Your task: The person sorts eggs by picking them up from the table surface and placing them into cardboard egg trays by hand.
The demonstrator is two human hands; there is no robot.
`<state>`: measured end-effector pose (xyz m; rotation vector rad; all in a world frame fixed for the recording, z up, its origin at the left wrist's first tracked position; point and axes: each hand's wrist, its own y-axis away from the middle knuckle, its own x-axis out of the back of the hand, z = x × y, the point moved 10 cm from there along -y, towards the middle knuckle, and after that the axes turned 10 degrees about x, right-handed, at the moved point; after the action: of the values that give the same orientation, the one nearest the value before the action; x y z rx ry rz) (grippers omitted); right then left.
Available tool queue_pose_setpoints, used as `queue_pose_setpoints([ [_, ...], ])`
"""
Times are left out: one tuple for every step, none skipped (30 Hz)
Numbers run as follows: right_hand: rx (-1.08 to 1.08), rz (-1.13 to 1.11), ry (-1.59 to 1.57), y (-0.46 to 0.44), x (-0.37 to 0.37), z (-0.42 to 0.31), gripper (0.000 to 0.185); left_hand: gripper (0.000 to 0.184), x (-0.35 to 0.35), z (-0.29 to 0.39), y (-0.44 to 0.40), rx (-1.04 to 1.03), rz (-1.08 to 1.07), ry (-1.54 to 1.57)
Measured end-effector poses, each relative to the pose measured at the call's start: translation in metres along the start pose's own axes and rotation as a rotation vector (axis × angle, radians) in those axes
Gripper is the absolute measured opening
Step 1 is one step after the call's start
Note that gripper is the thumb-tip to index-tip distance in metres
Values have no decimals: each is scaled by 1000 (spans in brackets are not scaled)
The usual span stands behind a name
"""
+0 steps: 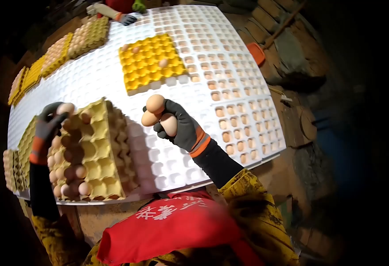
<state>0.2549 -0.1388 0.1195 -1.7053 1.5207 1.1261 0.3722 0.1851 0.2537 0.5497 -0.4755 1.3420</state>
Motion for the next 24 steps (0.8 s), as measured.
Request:
queue_pose_setpoints([
  [25, 12, 44, 7, 14, -10, 45, 35, -2, -4, 3, 285, -26, 173],
  [61, 21, 193, 14, 37, -21, 45, 39, -17, 8, -2, 231, -98, 317],
  [93, 20, 342, 22, 56, -34, 46, 42, -38, 31, 2, 253, -112, 371],
  [153, 62, 634, 33, 64, -60, 47, 42, -68, 58, 4, 206, -167, 277],
  [84, 131, 626, 35, 88, -72, 53, 41, -99, 85, 4, 158, -222, 180],
  [33, 226, 683, 38, 109, -88, 53, 42, -131, 104, 1, 84, -240, 91],
  [-22, 317, 740, 40, 128, -103, 54, 43, -166, 116, -3, 13, -256, 2],
  [2, 374, 774, 32, 156, -115, 53, 45, -197, 131, -6, -80, -267, -153],
  [27, 430, 806, 22, 182, -125, 52, 47, -228, 143, -12, -173, -280, -311],
  [95, 394, 908, 11, 180, -139, 47, 49, -254, 139, -25, -144, -261, -398],
  [106, 355, 1028, 0, 178, -146, 43, 51, -281, 129, -39, -114, -243, -485],
  [242, 268, 1255, -17, 176, -156, 43, 49, -303, 112, -54, -108, -155, -516],
  [384, 172, 1475, -33, 169, -159, 43, 46, -324, 94, -67, -102, -68, -548],
  [521, 81, 1596, -43, 145, -164, 43, 45, -340, 75, -79, -46, -41, -511],
  [572, 79, 1698, -52, 135, -165, 41, 44, -353, 61, -89, 8, -12, -475],
  [564, 107, 1780, -65, 140, -161, 40, 44, -357, 56, -92, 47, 70, -452],
  [553, 139, 1862, -76, 148, -157, 38, 46, -369, 42, -99, 85, 100, -437],
  [583, 99, 1983, -85, 151, -153, 38, 48, -372, 44, -96, 82, 167, -463],
  [581, 83, 1965, -88, 160, -151, 37, 50, -374, 45, -92, 77, 235, -487],
  [582, 65, 1950, -90, 169, -151, 36, 56, -383, 36, -90, 146, 172, -542],
  [582, 44, 1933, -91, 174, -153, 36, 56, -384, 32, -86, 152, 177, -589],
  [569, 77, 1747, -87, 180, -162, 33, 51, -380, 21, -88, 129, 239, -562],
  [692, 47, 1612, -85, 186, -171, 34, 47, -375, 5, -88, 106, 298, -539],
  [377, 152, 1303, -87, 208, -168, 36, 42, -366, 0, -87, 20, 371, -543],
])
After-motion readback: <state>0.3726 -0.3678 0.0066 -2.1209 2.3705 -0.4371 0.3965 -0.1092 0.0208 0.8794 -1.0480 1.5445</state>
